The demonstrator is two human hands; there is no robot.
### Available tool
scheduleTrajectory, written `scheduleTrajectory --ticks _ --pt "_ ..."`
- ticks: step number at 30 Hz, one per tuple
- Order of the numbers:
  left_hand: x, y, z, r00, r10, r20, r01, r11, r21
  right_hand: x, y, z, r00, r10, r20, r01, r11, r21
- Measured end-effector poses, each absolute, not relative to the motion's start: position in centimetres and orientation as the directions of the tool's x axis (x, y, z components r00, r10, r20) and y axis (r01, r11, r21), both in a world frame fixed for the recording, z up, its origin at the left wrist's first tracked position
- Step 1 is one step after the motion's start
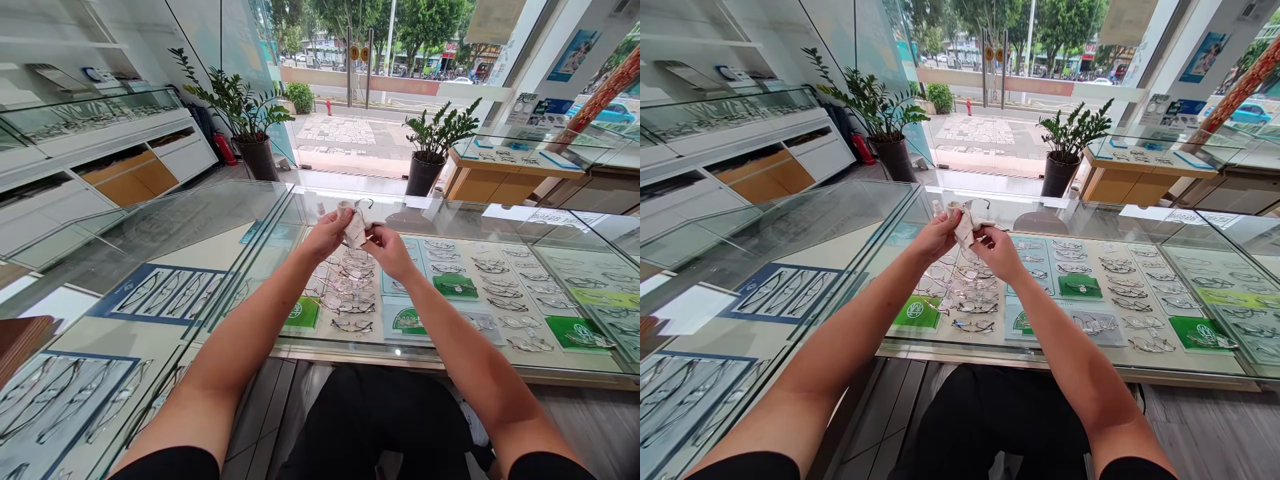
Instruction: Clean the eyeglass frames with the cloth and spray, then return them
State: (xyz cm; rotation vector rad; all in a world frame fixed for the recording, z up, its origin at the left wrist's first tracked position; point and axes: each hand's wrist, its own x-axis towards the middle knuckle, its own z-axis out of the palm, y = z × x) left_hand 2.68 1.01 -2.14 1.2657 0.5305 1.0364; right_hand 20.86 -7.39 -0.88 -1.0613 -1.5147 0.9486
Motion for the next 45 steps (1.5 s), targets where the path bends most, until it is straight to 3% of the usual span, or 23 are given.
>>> scheduleTrajectory --ticks 13,21,33,40,45 --pt "2.4 -0.2 -1.3 0.573 0.79 0.217 -0.33 -0.02 0.944 21.5 -6.3 -2.1 -0.083 0.967 0.242 0.188 0.253 -0.949" --pt "2.3 -0.3 -1.0 0.601 0.764 0.235 -0.346 -0.017 0.938 21.3 -6.8 -1.8 -0.075 0.972 0.224 0.101 0.231 -0.968" --pt "3.2 0.3 -1.9 0.454 0.86 0.232 -0.325 -0.083 0.942 20.8 -6.7 -2.0 -0.113 0.975 0.189 0.047 0.195 -0.98" --pt "2.4 0.0 -1.1 0.561 0.789 0.25 -0.404 -0.002 0.915 21.4 -6.7 -1.3 -0.078 0.975 0.21 -0.01 0.21 -0.978" --pt "2.9 -0.3 -1.1 0.538 0.807 0.243 -0.367 -0.035 0.93 21.5 -6.4 -1.8 -0.082 0.973 0.214 -0.026 0.213 -0.977"
